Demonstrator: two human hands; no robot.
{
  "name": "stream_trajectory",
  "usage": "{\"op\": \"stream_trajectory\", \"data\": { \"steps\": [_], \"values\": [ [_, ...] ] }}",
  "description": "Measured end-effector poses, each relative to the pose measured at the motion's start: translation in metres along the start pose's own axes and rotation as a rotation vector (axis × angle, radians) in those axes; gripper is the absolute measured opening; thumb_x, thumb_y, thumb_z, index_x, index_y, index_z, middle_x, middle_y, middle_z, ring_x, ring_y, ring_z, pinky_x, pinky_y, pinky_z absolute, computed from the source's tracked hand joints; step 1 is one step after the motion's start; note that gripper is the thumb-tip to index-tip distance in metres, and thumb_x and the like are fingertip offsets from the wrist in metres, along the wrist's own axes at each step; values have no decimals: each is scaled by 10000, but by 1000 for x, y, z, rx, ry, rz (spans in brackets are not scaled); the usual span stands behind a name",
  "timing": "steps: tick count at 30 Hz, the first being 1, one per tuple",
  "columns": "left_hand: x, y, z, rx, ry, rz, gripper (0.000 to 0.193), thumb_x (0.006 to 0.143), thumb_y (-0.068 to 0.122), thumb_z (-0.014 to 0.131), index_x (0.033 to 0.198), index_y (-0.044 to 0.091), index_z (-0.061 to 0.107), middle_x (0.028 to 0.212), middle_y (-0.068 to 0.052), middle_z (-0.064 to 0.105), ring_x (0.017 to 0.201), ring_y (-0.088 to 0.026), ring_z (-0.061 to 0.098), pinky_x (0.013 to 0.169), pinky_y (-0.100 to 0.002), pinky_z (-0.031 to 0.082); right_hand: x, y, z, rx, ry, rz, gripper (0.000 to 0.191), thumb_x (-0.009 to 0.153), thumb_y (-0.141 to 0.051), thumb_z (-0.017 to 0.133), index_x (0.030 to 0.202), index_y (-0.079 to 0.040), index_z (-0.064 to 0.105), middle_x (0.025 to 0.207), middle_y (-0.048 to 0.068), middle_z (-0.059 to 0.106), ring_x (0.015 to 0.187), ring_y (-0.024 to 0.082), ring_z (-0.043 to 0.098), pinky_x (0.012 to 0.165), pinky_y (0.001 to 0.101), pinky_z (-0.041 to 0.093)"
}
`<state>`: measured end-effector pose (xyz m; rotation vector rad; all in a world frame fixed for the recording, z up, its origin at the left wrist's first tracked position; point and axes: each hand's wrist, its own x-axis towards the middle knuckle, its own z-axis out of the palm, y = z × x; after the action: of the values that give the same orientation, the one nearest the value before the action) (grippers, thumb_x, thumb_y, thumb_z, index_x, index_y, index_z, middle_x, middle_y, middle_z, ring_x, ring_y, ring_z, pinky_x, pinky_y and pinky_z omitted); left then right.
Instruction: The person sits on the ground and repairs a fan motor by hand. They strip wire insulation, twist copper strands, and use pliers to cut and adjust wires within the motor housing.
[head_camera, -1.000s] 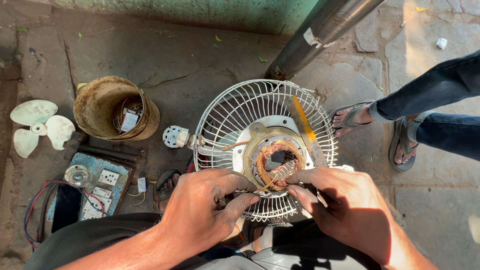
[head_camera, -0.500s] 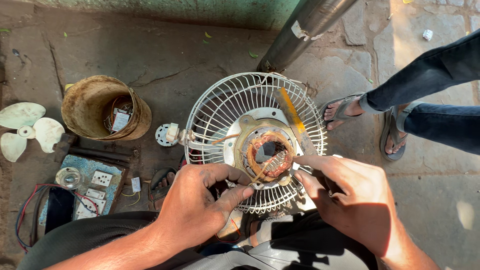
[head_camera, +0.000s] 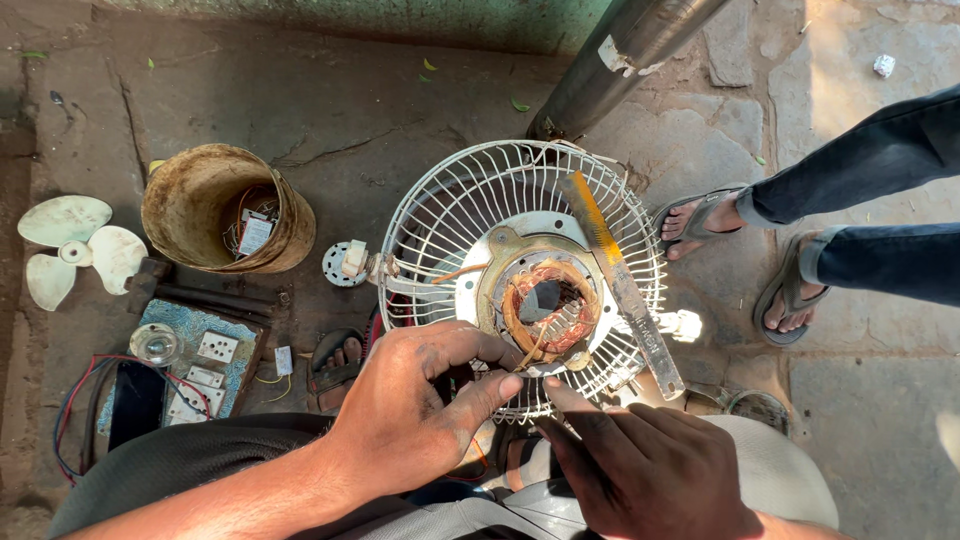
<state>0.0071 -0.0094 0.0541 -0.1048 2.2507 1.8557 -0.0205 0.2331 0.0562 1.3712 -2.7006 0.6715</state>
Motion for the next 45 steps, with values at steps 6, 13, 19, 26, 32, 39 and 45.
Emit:
{"op": "stream_trajectory", "data": {
  "steps": [6, 13, 19, 26, 32, 39, 45],
  "values": [
    [1, -1, -1, 0, -13, 26, 162, 863, 133, 752, 971, 24, 800, 888, -80, 810, 798, -160, 783, 699, -313, 590, 5, 0, -2, -14, 37, -18, 384, 779, -197, 786, 1137, -63, 748, 719, 15, 743, 526, 127, 657, 479, 303, 484],
    [1, -3, 1, -34, -49, 0, 162, 872, 136, 733, 961, 17, 798, 879, -88, 803, 787, -175, 773, 684, -327, 574, 18, -1, -9, 6, 41, 77, 389, 768, -152, 835, 1138, -64, 755, 609, 12, 644, 467, 133, 600, 449, 328, 454],
    [1, -3, -1, -53, -73, 28, 176, 892, 143, 724, 982, 8, 792, 900, -97, 807, 800, -172, 779, 703, -322, 582, 24, 3, -9, 13, 86, 45, 406, 782, -118, 806, 1178, -93, 721, 686, 33, 652, 518, 182, 612, 483, 346, 471],
    [0, -1, 0, -21, -72, -7, 187, 874, 156, 728, 976, 16, 799, 829, -98, 800, 717, -171, 765, 649, -325, 575, 26, 2, -10, 32, 89, 72, 387, 788, -97, 821, 1161, -118, 719, 665, 29, 619, 518, 204, 605, 491, 360, 467],
    [1, 2, -2, -32, -93, -28, 203, 874, 169, 733, 991, 16, 798, 796, -102, 795, 684, -154, 749, 624, -321, 569, 29, 3, -7, 7, 149, -14, 338, 809, -88, 807, 1131, -121, 710, 802, 25, 704, 549, 180, 605, 515, 341, 472],
    [3, 5, -3, -4, -131, -203, 235, 845, 187, 726, 1027, 67, 814, 731, -92, 791, 599, -157, 711, 572, -332, 550, 29, 3, -8, 21, 142, 7, 352, 797, -85, 798, 1140, -127, 738, 737, 8, 649, 556, 161, 605, 507, 336, 466],
    [3, -5, 0, -77, -75, -145, 198, 869, 203, 761, 953, 32, 816, 754, -47, 793, 678, -64, 673, 631, -280, 548, 28, 5, -7, -2, 140, 7, 357, 779, -96, 815, 1126, -137, 745, 656, 4, 589, 531, 195, 586, 495, 364, 453]
  ]
}}
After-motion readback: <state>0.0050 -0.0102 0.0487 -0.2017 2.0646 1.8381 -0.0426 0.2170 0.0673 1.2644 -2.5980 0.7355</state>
